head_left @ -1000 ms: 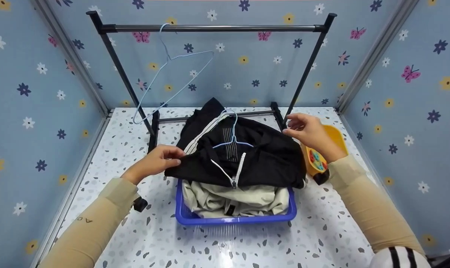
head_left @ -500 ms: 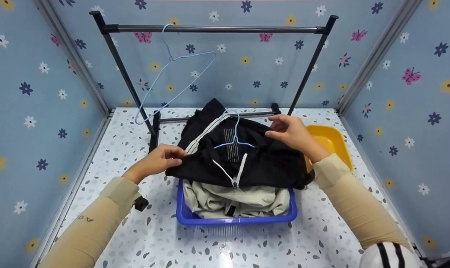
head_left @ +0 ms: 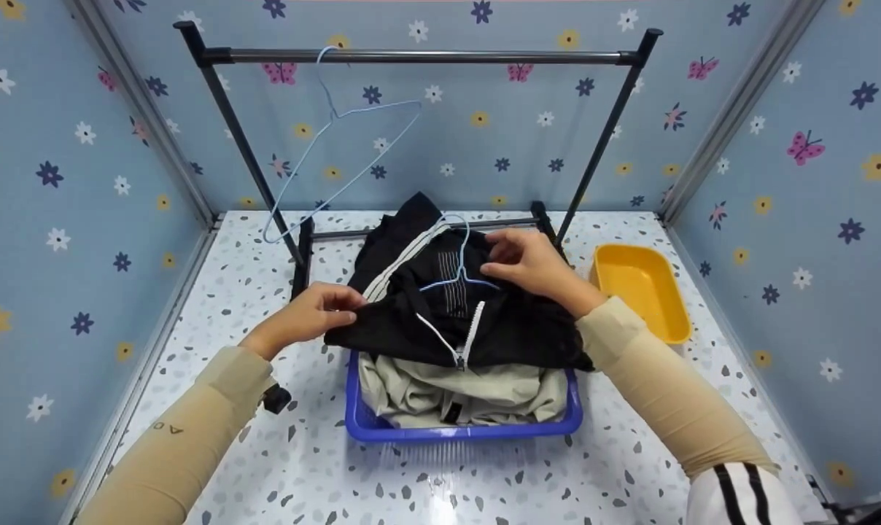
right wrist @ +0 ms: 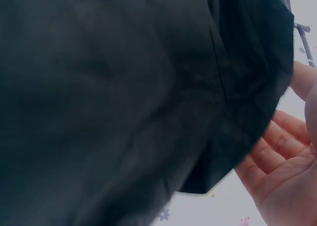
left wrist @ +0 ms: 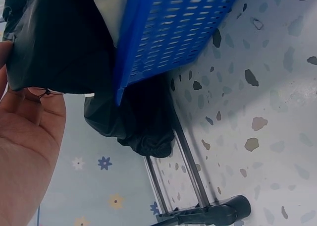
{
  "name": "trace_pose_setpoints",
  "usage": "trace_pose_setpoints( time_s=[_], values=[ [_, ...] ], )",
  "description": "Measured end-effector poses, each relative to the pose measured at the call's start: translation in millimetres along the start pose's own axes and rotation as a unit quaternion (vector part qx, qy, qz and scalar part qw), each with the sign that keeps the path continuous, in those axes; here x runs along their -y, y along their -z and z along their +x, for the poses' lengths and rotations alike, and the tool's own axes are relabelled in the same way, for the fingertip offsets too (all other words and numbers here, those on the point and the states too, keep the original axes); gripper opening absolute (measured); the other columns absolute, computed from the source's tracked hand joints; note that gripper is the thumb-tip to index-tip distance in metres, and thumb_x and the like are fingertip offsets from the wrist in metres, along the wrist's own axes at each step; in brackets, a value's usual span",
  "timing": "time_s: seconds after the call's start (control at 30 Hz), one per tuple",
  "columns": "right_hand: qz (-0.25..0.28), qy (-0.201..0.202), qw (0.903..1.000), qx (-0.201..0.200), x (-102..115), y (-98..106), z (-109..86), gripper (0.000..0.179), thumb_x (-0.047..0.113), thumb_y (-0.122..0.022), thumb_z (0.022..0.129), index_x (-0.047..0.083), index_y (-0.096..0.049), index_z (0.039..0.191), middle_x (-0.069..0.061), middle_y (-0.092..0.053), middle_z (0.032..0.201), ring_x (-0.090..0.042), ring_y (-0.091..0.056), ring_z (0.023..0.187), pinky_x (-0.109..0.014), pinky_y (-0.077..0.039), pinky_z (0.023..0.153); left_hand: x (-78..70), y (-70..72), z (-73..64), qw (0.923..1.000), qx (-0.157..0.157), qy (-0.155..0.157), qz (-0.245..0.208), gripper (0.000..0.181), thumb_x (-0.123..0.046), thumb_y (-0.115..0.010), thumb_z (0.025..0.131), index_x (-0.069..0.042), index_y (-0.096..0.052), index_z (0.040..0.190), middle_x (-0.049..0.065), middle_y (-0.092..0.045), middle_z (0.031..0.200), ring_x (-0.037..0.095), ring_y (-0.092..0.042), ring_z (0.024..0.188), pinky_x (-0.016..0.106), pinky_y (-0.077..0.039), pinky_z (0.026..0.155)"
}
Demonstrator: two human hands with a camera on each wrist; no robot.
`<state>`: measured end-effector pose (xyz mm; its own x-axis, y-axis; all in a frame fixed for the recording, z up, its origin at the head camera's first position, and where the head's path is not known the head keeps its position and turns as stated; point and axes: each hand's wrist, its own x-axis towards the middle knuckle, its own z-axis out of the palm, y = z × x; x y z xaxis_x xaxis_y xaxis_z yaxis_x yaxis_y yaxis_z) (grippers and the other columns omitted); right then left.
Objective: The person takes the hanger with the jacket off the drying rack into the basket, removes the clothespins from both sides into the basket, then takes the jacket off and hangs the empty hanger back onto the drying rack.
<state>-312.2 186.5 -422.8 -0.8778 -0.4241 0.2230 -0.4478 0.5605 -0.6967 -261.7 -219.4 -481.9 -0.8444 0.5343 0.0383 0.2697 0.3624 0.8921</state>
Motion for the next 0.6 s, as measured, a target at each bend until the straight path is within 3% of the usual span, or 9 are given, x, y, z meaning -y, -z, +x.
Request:
trace_pose_setpoints(
  time_s=[0.17, 0.33, 0.47, 0.6],
  values=[
    [0.029, -0.003, 0.9991, 0.031, 8, -13, 6.8, 0.049, 0.010, -0.087, 0.097, -0.010, -0.071, 0.139, -0.027, -0.082, 0.112, -0.027, -0.078, 0.098, -0.022, -0.058, 0.090, -1.1, 0.2, -0.1, 1.0000, -0.002, -0.007, -0.001, 0.024, 0.001, -0.067, 0.102, 0.013, -0.076, 0.122, 0.021, -0.079, 0.112, -0.001, -0.066, 0.092, 0.015, -0.054, 0.089],
    [0.075, -0.027, 0.9946, 0.067, 15, -23, 11.3, 0.042, 0.008, -0.082, 0.100, -0.012, -0.070, 0.135, -0.030, -0.082, 0.111, -0.004, -0.071, 0.082, -0.017, -0.057, 0.077, -0.7, 0.2, 0.8, 0.9999, -0.001, -0.011, -0.004, 0.025, 0.002, -0.066, 0.102, 0.015, -0.075, 0.121, 0.029, -0.077, 0.114, -0.002, -0.066, 0.092, 0.014, -0.054, 0.090],
    [0.117, -0.033, 0.9885, 0.091, 18, -27, 13.1, 0.034, 0.004, -0.077, 0.103, -0.015, -0.069, 0.131, -0.031, -0.081, 0.101, -0.002, -0.070, 0.067, -0.018, -0.058, 0.064, -2.3, 0.3, 2.0, 0.9999, 0.000, -0.014, -0.008, 0.025, 0.003, -0.066, 0.101, 0.015, -0.075, 0.121, 0.032, -0.077, 0.114, -0.002, -0.066, 0.092, 0.014, -0.054, 0.090],
    [0.129, -0.023, 0.9861, 0.101, 20, -30, 12.6, 0.023, 0.003, -0.075, 0.105, -0.015, -0.072, 0.119, -0.017, -0.081, 0.086, -0.001, -0.066, 0.059, -0.018, -0.055, 0.057, -4.6, -0.5, 2.7, 0.9999, 0.001, -0.015, -0.005, 0.025, 0.003, -0.066, 0.101, 0.015, -0.074, 0.121, 0.024, -0.078, 0.113, -0.002, -0.065, 0.094, 0.014, -0.053, 0.091]
  ],
)
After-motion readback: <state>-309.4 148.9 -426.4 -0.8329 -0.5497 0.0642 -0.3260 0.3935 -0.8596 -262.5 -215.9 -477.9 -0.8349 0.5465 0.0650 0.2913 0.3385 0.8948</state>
